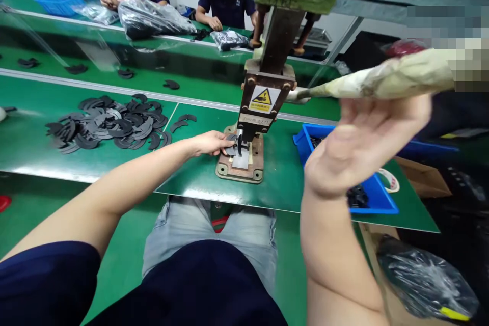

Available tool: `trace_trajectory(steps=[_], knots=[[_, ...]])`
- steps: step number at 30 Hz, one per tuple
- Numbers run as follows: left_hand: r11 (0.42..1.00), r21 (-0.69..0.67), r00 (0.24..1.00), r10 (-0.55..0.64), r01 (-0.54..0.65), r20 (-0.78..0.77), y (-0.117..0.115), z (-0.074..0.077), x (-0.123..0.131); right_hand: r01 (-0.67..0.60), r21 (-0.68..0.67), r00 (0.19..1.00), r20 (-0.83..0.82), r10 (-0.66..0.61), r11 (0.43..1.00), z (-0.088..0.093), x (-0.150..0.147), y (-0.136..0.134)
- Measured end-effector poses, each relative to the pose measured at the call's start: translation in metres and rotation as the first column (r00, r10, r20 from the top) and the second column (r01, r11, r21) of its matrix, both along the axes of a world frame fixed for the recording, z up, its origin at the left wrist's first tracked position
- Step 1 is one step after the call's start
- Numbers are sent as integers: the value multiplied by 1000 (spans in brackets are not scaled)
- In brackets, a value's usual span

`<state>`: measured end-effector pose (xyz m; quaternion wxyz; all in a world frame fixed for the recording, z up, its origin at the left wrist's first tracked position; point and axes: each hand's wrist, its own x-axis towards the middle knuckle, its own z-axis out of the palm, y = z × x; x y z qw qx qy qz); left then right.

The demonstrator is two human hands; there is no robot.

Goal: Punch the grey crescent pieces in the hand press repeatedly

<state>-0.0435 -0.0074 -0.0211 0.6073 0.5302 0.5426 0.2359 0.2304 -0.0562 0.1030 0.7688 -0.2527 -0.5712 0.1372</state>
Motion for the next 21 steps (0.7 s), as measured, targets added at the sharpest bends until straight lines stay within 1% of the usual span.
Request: trace_trajectory(steps=[1,3,4,6,8,10,12,15,17,21], knots=[[1000,17,999,6,-7,36,-6,2,-3,29,-7,1000,-2,-29,1000,-19,-4,-3],[998,59,995,1,-7,99,-23,10,-8,13,-118,998,56,-7,993,-63,-11,-12],[996,85,993,-14,4,119,-33,15,-10,-17,-196,994,100,37,980,-84,-15,-19],[990,135,989,-58,40,135,-55,26,-11,-92,-359,966,195,171,929,-119,-25,-33],[984,162,985,-99,75,144,-76,36,-9,-140,-485,925,247,290,863,-141,-38,-47],[981,175,981,-117,89,155,-93,43,-5,-160,-553,900,258,351,818,-152,-51,-58],[979,183,982,-115,87,148,-106,47,-1,-163,-576,898,251,363,801,-156,-62,-66],[979,194,987,-93,67,132,-118,47,4,-150,-567,911,239,336,810,-159,-70,-76],[981,179,983,-98,70,155,-121,47,5,-134,-551,919,243,311,824,-161,-71,-82],[983,115,962,-163,141,218,-119,48,6,-104,-528,906,300,299,843,-161,-67,-88]])
